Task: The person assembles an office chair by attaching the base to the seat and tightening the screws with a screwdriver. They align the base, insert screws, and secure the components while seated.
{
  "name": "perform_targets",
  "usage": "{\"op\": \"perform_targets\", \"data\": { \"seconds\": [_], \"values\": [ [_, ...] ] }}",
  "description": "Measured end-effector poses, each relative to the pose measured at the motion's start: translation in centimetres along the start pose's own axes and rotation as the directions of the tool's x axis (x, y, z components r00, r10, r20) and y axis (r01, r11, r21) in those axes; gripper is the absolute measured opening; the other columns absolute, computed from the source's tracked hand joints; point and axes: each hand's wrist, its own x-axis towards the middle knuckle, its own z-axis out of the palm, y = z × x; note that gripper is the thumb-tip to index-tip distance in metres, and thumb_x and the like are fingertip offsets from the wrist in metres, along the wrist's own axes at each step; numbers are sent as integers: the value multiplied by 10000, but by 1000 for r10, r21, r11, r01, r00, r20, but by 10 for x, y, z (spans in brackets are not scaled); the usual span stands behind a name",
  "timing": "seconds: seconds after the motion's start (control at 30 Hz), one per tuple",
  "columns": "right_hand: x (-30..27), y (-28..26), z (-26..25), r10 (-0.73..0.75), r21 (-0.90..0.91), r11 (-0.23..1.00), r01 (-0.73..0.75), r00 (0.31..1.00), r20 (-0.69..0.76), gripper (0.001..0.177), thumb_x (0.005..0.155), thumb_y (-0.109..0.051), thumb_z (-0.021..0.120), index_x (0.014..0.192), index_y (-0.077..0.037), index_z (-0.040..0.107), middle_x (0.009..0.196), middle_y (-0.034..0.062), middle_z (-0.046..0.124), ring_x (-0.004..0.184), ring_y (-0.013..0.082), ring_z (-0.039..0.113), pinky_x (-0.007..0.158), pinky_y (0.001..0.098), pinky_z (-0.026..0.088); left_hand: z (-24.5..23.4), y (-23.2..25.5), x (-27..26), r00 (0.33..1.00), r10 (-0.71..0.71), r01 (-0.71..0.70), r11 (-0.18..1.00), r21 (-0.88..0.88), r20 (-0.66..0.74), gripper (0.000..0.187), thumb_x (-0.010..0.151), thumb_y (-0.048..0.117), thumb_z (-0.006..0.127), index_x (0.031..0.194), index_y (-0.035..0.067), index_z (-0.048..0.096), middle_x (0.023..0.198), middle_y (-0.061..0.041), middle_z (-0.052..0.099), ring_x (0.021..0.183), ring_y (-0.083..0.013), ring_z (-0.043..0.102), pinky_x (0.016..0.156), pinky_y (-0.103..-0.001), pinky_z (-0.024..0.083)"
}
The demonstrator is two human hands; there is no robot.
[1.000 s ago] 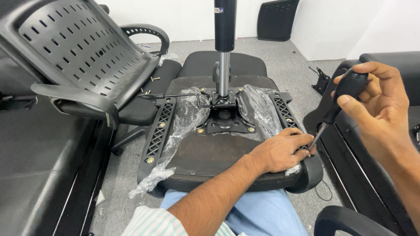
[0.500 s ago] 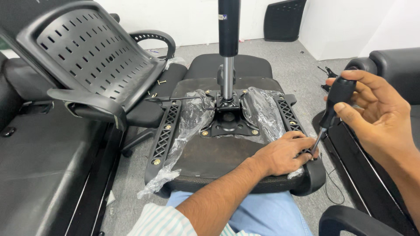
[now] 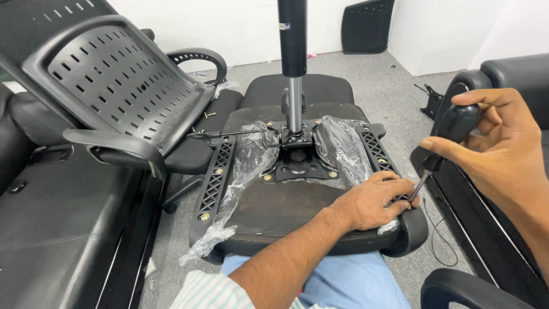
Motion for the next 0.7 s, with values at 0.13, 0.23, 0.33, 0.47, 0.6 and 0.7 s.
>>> {"op": "perform_targets", "data": {
  "seconds": [0.13, 0.23, 0.33, 0.47, 0.6, 0.7],
  "values": [
    [-2, -13, 1, 126, 26, 992, -126, 992, -20, 421, 953, 48, 569, 1358, -10, 466, 1234, 197, 636, 1151, 230, 674, 958, 364, 603, 0, -3, 1, 999, 29, -29, 1000, -2, -20, 197, 992, 259, 576, 1145, 183, 674, 1185, -8, 702, 1361, -276, 503, 1185, -418, 386],
    [-2, -20, 2, 164, 126, 978, -167, 986, 35, 456, 932, 8, 542, 1379, -47, 469, 1275, 184, 647, 1171, 236, 683, 919, 389, 621, 4, -7, 0, 999, 26, -26, 1000, -9, -26, 187, 991, 256, 581, 1131, 182, 680, 1152, -5, 713, 1357, -273, 507, 1181, -415, 384],
    [-3, -21, 5, 71, 20, 997, -71, 997, 16, 492, 919, 77, 620, 1391, 5, 499, 1201, 221, 648, 1160, 274, 665, 965, 392, 601, 6, -10, 0, 998, 40, -41, 999, -24, -49, 182, 988, 254, 586, 1118, 177, 687, 1152, -1, 712, 1342, -268, 525, 1177, -403, 401],
    [-2, -18, 6, 81, -89, 992, -84, 996, -40, 495, 936, 72, 708, 1385, 3, 511, 1112, 181, 650, 1070, 237, 691, 854, 338, 627, 9, -13, 1, 996, 69, -70, 997, -15, -56, 179, 988, 251, 589, 1099, 171, 704, 1179, 11, 713, 1332, -262, 541, 1199, -397, 396],
    [-3, -15, 5, 48, -88, 995, -54, 997, -62, 491, 930, 54, 692, 1353, -8, 452, 1122, 149, 638, 1028, 193, 703, 813, 295, 608, 11, -14, 2, 996, 62, -62, 998, -5, -65, 201, 973, 262, 604, 1103, 163, 721, 1264, -4, 688, 1343, -283, 509, 1182, -408, 382],
    [-6, -15, 2, 90, -158, 982, -100, 993, -72, 486, 984, 97, 627, 1412, 4, 413, 1166, 236, 618, 1021, 283, 679, 787, 351, 601, 10, -14, 3, 998, 32, -32, 999, 6, -61, 253, 978, 318, 614, 1146, 152, 706, 1270, -12, 694, 1369, -274, 496, 1173, -407, 405]
  ]
}}
